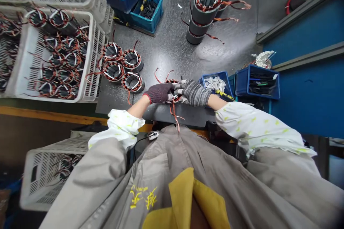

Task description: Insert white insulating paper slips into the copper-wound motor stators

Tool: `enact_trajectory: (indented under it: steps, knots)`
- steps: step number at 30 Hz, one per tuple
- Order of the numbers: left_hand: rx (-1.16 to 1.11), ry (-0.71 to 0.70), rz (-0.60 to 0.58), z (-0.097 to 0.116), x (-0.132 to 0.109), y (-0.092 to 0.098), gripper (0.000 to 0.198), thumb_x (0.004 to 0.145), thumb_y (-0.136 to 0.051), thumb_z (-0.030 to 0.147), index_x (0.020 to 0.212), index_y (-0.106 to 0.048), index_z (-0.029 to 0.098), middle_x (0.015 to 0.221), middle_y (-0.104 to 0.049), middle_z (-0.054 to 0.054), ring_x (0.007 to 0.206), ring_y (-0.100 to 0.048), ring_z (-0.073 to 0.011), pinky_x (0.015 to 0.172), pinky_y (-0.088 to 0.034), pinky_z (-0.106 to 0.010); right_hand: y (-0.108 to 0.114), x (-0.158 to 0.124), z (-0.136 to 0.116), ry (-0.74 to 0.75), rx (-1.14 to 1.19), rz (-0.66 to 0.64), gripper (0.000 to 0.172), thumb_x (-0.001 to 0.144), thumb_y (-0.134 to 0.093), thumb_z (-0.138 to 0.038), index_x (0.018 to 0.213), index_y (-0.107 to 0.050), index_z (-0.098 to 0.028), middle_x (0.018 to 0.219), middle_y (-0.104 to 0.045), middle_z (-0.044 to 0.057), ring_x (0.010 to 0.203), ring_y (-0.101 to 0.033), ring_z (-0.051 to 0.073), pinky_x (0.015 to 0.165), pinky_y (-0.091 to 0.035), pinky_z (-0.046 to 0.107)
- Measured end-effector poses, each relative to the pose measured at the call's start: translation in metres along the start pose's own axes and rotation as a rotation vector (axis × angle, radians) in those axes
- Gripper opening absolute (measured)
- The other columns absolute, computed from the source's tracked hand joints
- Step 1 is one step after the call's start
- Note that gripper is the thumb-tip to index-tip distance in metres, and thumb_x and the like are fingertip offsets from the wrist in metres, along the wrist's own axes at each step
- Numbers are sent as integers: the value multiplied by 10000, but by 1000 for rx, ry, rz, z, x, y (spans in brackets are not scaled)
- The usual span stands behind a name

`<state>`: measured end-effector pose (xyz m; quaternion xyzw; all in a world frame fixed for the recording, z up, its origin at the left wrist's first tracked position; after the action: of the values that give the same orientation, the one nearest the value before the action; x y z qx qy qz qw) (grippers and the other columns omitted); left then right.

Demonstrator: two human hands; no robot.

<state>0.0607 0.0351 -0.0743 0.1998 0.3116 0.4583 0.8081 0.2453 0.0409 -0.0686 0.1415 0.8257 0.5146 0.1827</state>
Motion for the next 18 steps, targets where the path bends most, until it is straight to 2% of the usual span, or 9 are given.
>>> enact_trajectory:
  steps: [2,4,6,8,10,13,16,18]
  knots:
    - [-309,40,23,-12,-12,10,414,805,-856,398,1182,-828,228,1033,-866,-71,811,-789,-227,763,-673,-362,-3,5,-9,-69,-37,-13,411,1077,-635,-428,1298,-841,-149,1405,-786,211,1263,-660,383,1124,-477,543]
    - [-576,98,155,-26,-26,21,511,873,-809,486,1311,-788,224,1123,-860,-100,754,-758,-199,672,-657,-356,-7,11,-18,-166,-51,-16,401,1101,-607,-438,1207,-859,-144,1336,-806,213,1232,-663,394,1104,-479,546]
    - [-635,151,281,-36,-38,25,524,910,-763,567,1303,-778,221,1116,-855,-103,681,-714,-179,584,-619,-337,-11,16,-26,-263,-48,-17,373,1087,-629,-423,1116,-870,-140,1281,-817,217,1216,-667,417,1093,-477,562]
    - [-492,158,311,-36,-43,21,456,926,-732,580,1207,-797,227,1053,-854,-80,713,-725,-201,617,-636,-352,-12,19,-29,-324,-36,-11,318,1048,-674,-378,1076,-877,-135,1253,-822,219,1201,-676,431,1091,-476,571]
    - [-258,111,266,-27,-40,15,327,928,-729,495,1117,-811,242,1034,-856,-59,870,-782,-254,785,-681,-391,-12,20,-27,-323,-18,-14,291,1015,-700,-343,1094,-885,-133,1238,-827,216,1187,-686,430,1086,-481,565]
    - [23,24,91,-12,-24,8,211,864,-741,292,1053,-828,261,1073,-866,-48,1076,-812,-312,1001,-650,-406,-10,19,-14,-251,8,-42,310,979,-738,-354,1141,-898,-144,1213,-836,205,1184,-688,423,1069,-492,540]
    - [126,-16,-133,-2,-3,-1,322,762,-749,145,1048,-836,265,1101,-877,-42,1107,-821,-318,1018,-630,-379,-11,17,2,-185,19,-78,316,946,-767,-354,1149,-906,-156,1211,-838,195,1168,-690,401,1056,-499,513]
    - [142,-22,-199,1,6,-8,388,732,-734,86,1066,-830,256,1118,-880,-50,1099,-826,-312,996,-633,-371,-13,15,10,-141,31,-73,303,945,-760,-333,1150,-907,-164,1226,-840,182,1173,-695,387,1081,-498,510]
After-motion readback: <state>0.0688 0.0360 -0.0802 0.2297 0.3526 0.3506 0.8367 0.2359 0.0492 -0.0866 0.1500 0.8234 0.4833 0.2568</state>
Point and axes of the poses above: each hand's wrist, its own x-axis towards the middle knuckle, its own y-axis out of the back of the hand, z = x × y, the point moved 4 cm from there along x, towards the middle knuckle
